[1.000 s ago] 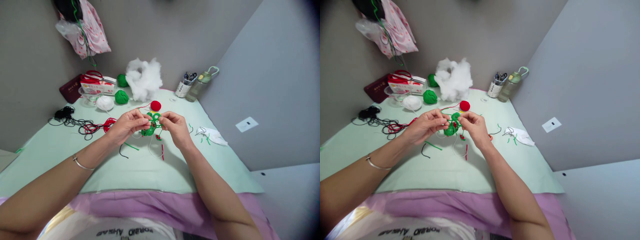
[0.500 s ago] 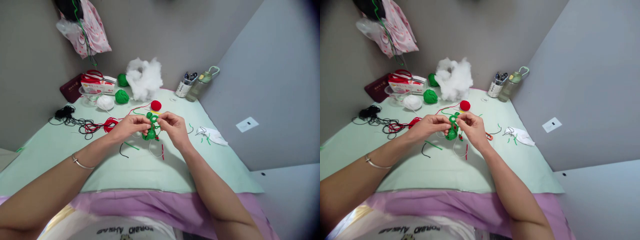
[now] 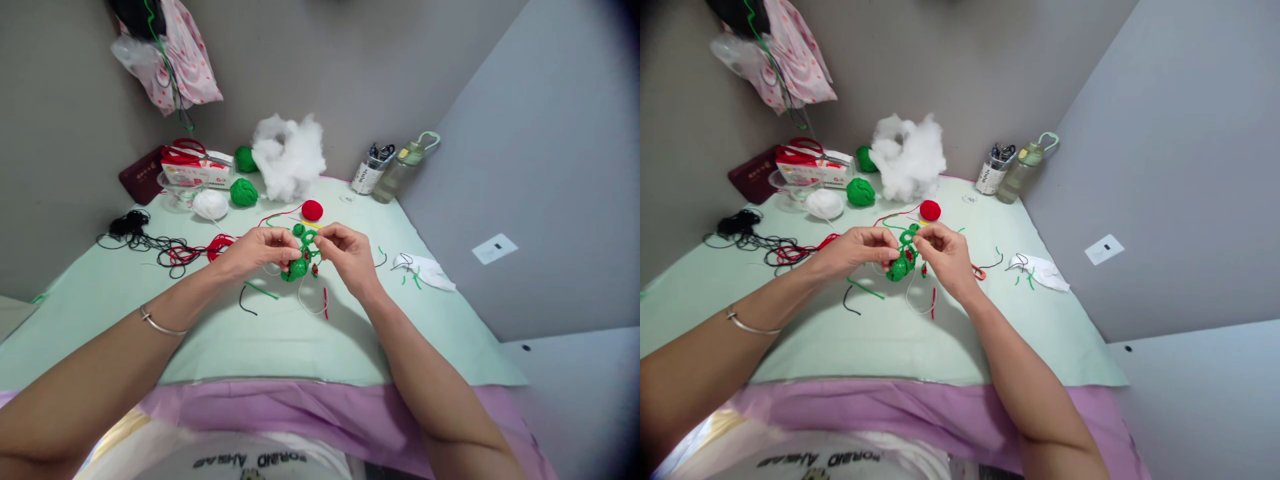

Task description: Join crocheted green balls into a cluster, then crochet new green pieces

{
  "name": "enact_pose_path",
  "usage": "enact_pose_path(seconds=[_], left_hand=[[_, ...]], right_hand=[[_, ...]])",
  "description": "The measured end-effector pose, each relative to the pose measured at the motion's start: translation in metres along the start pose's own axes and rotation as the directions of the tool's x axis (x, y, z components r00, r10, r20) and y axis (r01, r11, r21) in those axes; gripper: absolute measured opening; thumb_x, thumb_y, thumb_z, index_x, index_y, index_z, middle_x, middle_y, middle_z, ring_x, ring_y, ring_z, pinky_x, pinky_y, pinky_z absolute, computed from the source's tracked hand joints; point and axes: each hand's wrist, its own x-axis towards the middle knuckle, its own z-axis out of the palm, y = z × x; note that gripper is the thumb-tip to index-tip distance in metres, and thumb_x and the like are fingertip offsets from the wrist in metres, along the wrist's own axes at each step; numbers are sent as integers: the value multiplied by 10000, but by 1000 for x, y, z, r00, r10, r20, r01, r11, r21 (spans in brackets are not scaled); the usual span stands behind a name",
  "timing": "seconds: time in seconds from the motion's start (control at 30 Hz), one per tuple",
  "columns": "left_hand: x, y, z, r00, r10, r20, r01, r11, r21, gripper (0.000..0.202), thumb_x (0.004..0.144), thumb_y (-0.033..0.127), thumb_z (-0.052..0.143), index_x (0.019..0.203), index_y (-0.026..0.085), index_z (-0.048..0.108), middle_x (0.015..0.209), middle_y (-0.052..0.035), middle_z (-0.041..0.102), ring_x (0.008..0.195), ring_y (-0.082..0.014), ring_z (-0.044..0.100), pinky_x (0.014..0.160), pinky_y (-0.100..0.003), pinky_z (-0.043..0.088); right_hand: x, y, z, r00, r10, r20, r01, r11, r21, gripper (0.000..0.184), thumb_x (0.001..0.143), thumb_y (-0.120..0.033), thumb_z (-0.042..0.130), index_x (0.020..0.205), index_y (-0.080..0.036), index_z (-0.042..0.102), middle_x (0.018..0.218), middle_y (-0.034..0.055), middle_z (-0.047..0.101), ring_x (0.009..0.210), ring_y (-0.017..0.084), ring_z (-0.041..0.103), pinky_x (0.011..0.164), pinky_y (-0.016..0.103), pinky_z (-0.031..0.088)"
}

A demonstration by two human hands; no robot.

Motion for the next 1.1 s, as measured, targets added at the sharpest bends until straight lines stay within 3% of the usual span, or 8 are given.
enact_pose_path(seconds=[0.17,0.33,0.5,0.63,0.77,0.9,1.03,1.1], left_hand=[[-2,-2,0,997,-23,73,28,997,-68,268,730,365,846,801,167,681,710,-17,719,682,-150,684,688,-280,537],[-2,-2,2,997,-27,72,39,985,-168,280,709,334,875,752,160,661,919,-59,773,842,-190,740,833,-345,569],[-1,-7,2,1000,29,3,-28,986,-163,267,736,341,856,748,177,646,947,-67,781,1009,-231,727,932,-385,537],[-2,-8,4,988,142,-64,-147,985,-89,214,790,330,810,777,185,652,1027,-67,772,1105,-235,694,1047,-418,474],[-2,-9,7,959,251,-132,-248,968,44,169,800,296,788,770,185,664,1075,-63,746,1124,-232,670,1031,-397,482],[-1,-11,8,946,287,-151,-276,957,91,154,801,279,778,767,184,662,1033,-65,740,1092,-226,671,1009,-390,488],[-2,-15,7,937,313,-155,-293,947,134,169,808,298,771,774,179,655,1090,-71,720,1064,-226,676,991,-394,498],[-3,-17,8,928,340,-151,-314,933,174,155,823,298,753,787,183,656,1099,-69,717,1064,-227,675,992,-395,500]], right_hand=[[0,-1,0,1000,18,17,-18,1000,0,167,771,-342,722,766,-184,668,681,-24,579,597,100,490,568,262,414],[1,1,-1,999,35,19,-36,999,27,174,765,-345,729,762,-183,668,669,-25,574,594,102,489,559,262,409],[1,1,-2,999,33,17,-33,999,33,185,774,-360,735,778,-183,677,675,-18,594,594,105,497,566,269,415],[3,-2,-4,999,31,35,-32,999,16,147,787,-336,723,804,-191,704,704,-9,634,608,107,505,594,276,435],[3,-1,-7,998,53,46,-54,998,32,158,825,-344,688,853,-194,731,726,-3,640,638,117,536,638,288,465],[4,2,-10,1000,12,13,-12,999,42,184,851,-335,665,959,-207,741,765,0,645,695,132,568,680,300,484],[6,2,-10,998,-35,-57,39,996,77,362,817,-299,720,1173,-254,669,793,-13,672,759,153,608,729,316,508],[6,1,-10,997,-23,-73,29,995,93,361,802,-299,742,1151,-257,660,794,-14,686,763,154,623,731,315,512]])
